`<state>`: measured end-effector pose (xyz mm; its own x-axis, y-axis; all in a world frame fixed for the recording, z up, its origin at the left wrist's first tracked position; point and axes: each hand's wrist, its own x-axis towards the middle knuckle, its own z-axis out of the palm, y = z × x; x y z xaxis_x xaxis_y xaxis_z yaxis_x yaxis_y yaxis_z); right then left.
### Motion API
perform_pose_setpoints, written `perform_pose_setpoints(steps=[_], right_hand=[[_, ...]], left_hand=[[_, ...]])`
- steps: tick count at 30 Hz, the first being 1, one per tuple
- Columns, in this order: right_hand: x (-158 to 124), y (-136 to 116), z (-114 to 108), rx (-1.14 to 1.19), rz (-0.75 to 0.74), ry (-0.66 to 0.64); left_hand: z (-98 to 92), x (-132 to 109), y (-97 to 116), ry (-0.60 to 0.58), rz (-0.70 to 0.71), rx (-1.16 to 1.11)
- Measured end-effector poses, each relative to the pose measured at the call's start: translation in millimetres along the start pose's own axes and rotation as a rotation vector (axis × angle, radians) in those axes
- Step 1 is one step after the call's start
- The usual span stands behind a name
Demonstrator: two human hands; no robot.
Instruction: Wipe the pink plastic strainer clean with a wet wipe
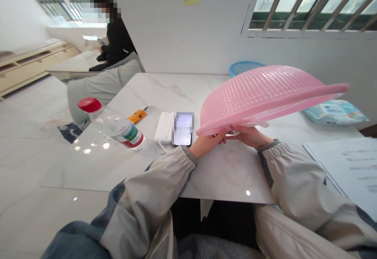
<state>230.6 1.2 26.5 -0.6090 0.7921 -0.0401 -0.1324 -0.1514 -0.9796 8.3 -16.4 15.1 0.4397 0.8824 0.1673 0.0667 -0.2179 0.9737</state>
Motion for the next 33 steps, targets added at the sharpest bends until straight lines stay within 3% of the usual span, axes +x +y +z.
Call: perform_pose_setpoints(steps=[5, 12, 18, 26, 33], right_hand=[[2.1, 1.0, 1.9, 0.03, -0.04, 0.083], [7.0, 2.4, -14.4, 0.202, -0.174, 0.665], [14.4, 10.1, -33.4, 0.17, -0.433, 1.02], [22.1, 18.6, -48.3, 0.155, -0.595, 1.193], [20.4, 31.6, -65.9, 0.079, -0.543, 1.224]], left_hand=[[0.1, 0.7, 1.2, 0.024, 0.003, -0.006], [-4.7, 2.7, -4.5, 0.226, -0.025, 0.161], [-4.8, 0.6, -0.6, 0.187, -0.089, 0.194], [-5.7, -1.2, 9.1, 0.102, -0.127, 0.214], [-5.1, 0.9, 3.6, 0.064, -0.116, 0.156]])
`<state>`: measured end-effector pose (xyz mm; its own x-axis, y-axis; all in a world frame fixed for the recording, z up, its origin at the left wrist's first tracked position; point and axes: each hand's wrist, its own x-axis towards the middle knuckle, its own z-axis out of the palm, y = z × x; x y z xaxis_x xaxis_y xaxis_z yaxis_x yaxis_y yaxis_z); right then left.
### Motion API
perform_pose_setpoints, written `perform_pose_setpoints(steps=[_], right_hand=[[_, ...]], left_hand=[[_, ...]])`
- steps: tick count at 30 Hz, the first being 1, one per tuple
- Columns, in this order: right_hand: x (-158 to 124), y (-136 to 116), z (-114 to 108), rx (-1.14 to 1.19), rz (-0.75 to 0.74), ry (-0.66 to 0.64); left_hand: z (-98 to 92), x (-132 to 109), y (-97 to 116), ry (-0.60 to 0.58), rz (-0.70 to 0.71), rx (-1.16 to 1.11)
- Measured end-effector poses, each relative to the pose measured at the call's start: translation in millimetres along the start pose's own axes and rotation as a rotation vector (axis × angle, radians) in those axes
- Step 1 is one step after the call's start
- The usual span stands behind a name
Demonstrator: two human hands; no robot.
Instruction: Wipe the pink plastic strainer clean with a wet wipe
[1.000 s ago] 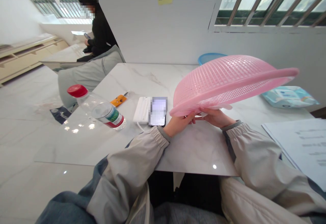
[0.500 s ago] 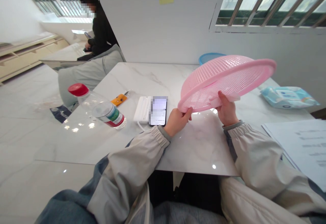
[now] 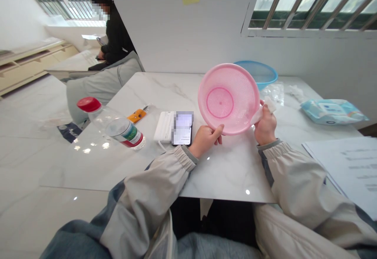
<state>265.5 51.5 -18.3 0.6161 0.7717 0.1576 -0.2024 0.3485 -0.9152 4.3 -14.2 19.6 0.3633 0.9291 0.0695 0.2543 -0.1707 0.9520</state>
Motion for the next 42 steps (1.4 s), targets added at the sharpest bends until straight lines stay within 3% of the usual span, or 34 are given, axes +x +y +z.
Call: perform_pose_setpoints(steps=[3, 7, 13, 17, 23, 25, 27, 32, 34, 38, 42], right_hand=[[7.4, 7.4, -8.2, -0.048, -0.032, 0.001], [15.6, 11.7, -12.3, -0.093, -0.204, 0.003], [-2.3, -13.9, 3.7, -0.087, -0.354, 0.109], [-30.3, -35.7, 13.5, -0.152, -0.489, -0.059], [-54.1, -56.2, 14.8, -0.333, -0.422, -0.717], [-55.4, -60.8, 13.7, -0.41, -0.481, -0.808], [-55.3, -62.4, 12.5, -0.443, -0.53, -0.766], [-52.4, -54.5, 10.1, -0.419, -0.546, -0.39], [-50.7, -51.2, 9.8, -0.44, -0.526, -0.317], [-47.8, -48.6, 10.5, -0.54, -0.502, -0.355], [-47.3, -50.8, 11.3, -0.537, -0.569, -0.454]], left_hand=[[-0.2, 0.2, 0.2, -0.01, -0.009, -0.005], [-0.4, -0.4, 1.1, -0.015, -0.01, -0.002], [0.2, -0.5, 1.0, -0.002, -0.007, 0.004], [0.1, -0.2, 1.4, -0.001, -0.012, 0.022], [0.4, 0.9, 0.8, -0.012, -0.015, 0.006], [1.1, 1.1, 0.2, -0.004, -0.017, 0.012], [1.6, 1.5, -0.3, -0.005, -0.018, 0.011], [1.2, 4.6, -0.9, -0.01, -0.057, -0.132], [0.6, 6.5, -1.6, -0.02, -0.077, -0.229], [0.8, 8.8, -3.7, -0.059, -0.108, -0.343], [2.4, 9.0, -4.6, -0.1, -0.112, -0.393]])
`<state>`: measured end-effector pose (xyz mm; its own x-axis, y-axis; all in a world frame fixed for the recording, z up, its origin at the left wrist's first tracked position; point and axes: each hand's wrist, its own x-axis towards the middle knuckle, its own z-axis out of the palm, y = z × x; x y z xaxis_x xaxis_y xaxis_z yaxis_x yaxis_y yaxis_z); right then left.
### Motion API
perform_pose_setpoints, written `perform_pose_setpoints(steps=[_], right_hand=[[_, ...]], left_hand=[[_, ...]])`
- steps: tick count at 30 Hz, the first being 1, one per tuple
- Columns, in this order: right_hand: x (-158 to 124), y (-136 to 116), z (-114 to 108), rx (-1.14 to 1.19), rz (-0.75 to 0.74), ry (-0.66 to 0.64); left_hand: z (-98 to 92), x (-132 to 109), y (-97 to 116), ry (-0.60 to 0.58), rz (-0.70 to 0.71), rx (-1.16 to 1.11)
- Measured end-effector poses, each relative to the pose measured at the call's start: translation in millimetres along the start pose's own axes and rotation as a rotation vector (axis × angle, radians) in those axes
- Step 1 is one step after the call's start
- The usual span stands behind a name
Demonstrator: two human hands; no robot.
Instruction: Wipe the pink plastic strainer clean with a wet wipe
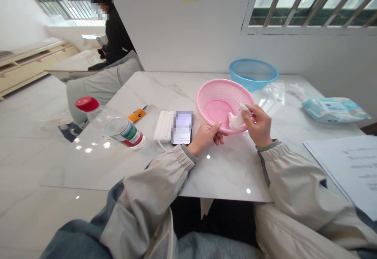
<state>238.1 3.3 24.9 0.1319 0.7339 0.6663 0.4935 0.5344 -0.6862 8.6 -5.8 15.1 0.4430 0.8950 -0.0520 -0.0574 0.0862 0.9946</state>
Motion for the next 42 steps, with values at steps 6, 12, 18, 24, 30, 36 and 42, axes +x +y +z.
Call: perform_pose_setpoints(steps=[6, 12, 18, 24, 30, 36, 42], right_hand=[[0.7, -7.7, -0.7, 0.013, -0.264, -0.026], [-1.1, -10.9, 0.3, -0.088, -0.337, 0.015], [-8.5, -13.5, -2.2, -0.063, -0.312, 0.227], [-28.9, -40.6, 9.0, 0.159, -0.327, -0.116], [-33.5, -52.6, 22.1, 0.202, -0.443, -0.26], [-43.3, -54.2, 38.5, 0.143, -0.606, -0.225], [-39.2, -62.0, 50.3, 0.098, -0.812, -0.189]], left_hand=[[0.3, 1.0, 0.5, -0.057, -0.043, -0.058], [1.3, 1.2, -1.9, -0.125, -0.05, -0.035], [4.0, -4.9, 1.3, -0.339, -0.067, 0.018], [7.7, -4.6, -1.3, -0.339, 0.105, -0.119], [5.1, -1.4, -15.0, -0.289, 0.426, 0.053], [-1.4, -12.9, -6.0, -0.118, 0.806, 0.493], [-5.4, -20.4, 4.6, 0.037, 1.094, 0.564]])
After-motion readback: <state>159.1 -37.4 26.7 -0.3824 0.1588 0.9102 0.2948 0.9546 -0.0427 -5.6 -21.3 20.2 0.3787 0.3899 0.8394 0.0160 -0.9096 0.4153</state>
